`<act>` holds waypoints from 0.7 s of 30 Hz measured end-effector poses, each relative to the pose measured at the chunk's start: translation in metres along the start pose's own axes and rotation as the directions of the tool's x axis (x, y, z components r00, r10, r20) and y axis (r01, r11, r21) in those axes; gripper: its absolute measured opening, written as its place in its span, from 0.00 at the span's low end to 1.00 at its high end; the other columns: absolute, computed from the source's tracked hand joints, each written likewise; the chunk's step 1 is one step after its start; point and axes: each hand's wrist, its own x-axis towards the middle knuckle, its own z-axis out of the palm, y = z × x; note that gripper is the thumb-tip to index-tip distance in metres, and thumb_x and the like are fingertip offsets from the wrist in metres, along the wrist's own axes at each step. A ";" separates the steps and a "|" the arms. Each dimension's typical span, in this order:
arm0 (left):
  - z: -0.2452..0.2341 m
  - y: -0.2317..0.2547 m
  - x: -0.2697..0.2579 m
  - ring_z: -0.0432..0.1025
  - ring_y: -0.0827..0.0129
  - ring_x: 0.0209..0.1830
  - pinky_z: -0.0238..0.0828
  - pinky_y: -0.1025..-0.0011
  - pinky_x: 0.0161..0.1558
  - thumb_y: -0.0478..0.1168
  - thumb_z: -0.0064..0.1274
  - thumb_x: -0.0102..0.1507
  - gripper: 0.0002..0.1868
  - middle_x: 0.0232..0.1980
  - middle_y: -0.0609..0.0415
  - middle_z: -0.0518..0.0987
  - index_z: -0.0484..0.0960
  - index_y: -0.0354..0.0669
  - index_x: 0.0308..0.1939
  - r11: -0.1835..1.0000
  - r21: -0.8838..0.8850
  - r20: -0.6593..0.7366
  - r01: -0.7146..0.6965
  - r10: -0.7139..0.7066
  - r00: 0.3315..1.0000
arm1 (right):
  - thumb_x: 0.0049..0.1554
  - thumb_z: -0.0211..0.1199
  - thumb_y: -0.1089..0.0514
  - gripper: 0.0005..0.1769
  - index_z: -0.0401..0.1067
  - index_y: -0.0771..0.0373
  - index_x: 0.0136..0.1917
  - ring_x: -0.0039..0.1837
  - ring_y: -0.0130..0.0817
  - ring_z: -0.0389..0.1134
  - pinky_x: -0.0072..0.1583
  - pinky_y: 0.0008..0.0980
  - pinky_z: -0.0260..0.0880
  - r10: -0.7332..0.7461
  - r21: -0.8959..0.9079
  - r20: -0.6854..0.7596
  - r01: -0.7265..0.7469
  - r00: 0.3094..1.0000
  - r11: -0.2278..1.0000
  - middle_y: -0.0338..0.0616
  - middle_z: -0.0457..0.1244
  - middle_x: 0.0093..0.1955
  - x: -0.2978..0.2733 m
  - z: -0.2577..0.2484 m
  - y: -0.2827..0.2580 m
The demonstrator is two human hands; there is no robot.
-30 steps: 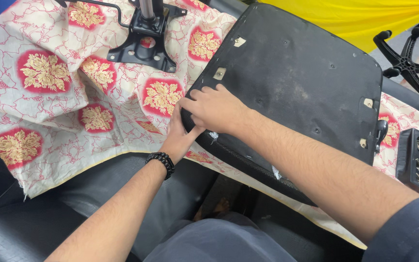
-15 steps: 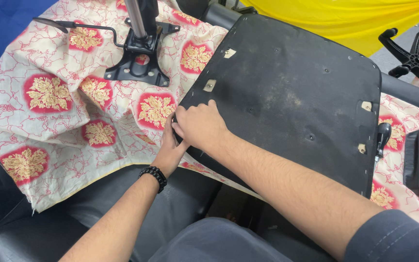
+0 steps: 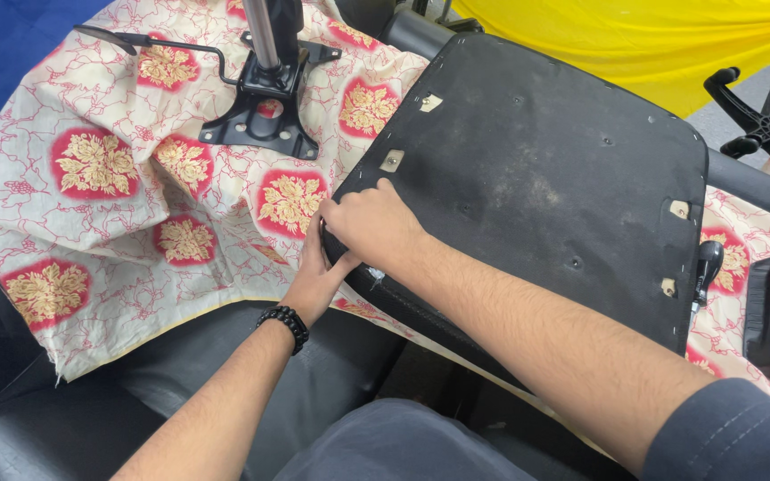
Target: The person uses a screwdriver to fasten screws into the underside of a black chair seat, then attaches a black plastic frame to the seat. The person works methodically, securing each screw before moving to the next.
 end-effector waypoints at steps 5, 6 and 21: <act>0.001 -0.005 0.002 0.43 0.56 0.84 0.40 0.60 0.78 0.56 0.60 0.61 0.58 0.82 0.39 0.50 0.37 0.38 0.80 0.995 -0.095 0.009 -0.011 0.012 1.000 | 0.40 0.69 0.50 0.33 0.72 0.53 0.60 0.59 0.43 0.70 0.52 0.50 0.65 -0.241 -0.101 -0.348 0.219 0.906 0.971 0.44 0.69 0.57 -0.006 -0.004 0.001; 0.002 -0.006 0.002 0.43 0.56 0.84 0.40 0.60 0.78 0.56 0.60 0.61 0.58 0.82 0.39 0.50 0.37 0.38 0.80 0.992 -0.124 0.014 -0.014 0.016 1.000 | 0.37 0.69 0.49 0.34 0.73 0.52 0.59 0.59 0.44 0.70 0.50 0.51 0.65 -0.272 -0.122 -0.416 0.243 0.868 0.962 0.45 0.69 0.58 -0.007 -0.004 0.001; 0.000 0.004 0.001 0.40 0.57 0.84 0.38 0.60 0.78 0.53 0.59 0.64 0.56 0.83 0.40 0.44 0.34 0.41 0.81 0.999 -0.023 0.005 0.032 -0.032 0.999 | 0.51 0.63 0.47 0.27 0.71 0.53 0.63 0.50 0.41 0.71 0.51 0.50 0.64 -0.179 -0.096 -0.228 0.160 0.957 0.982 0.39 0.70 0.45 -0.011 0.001 0.016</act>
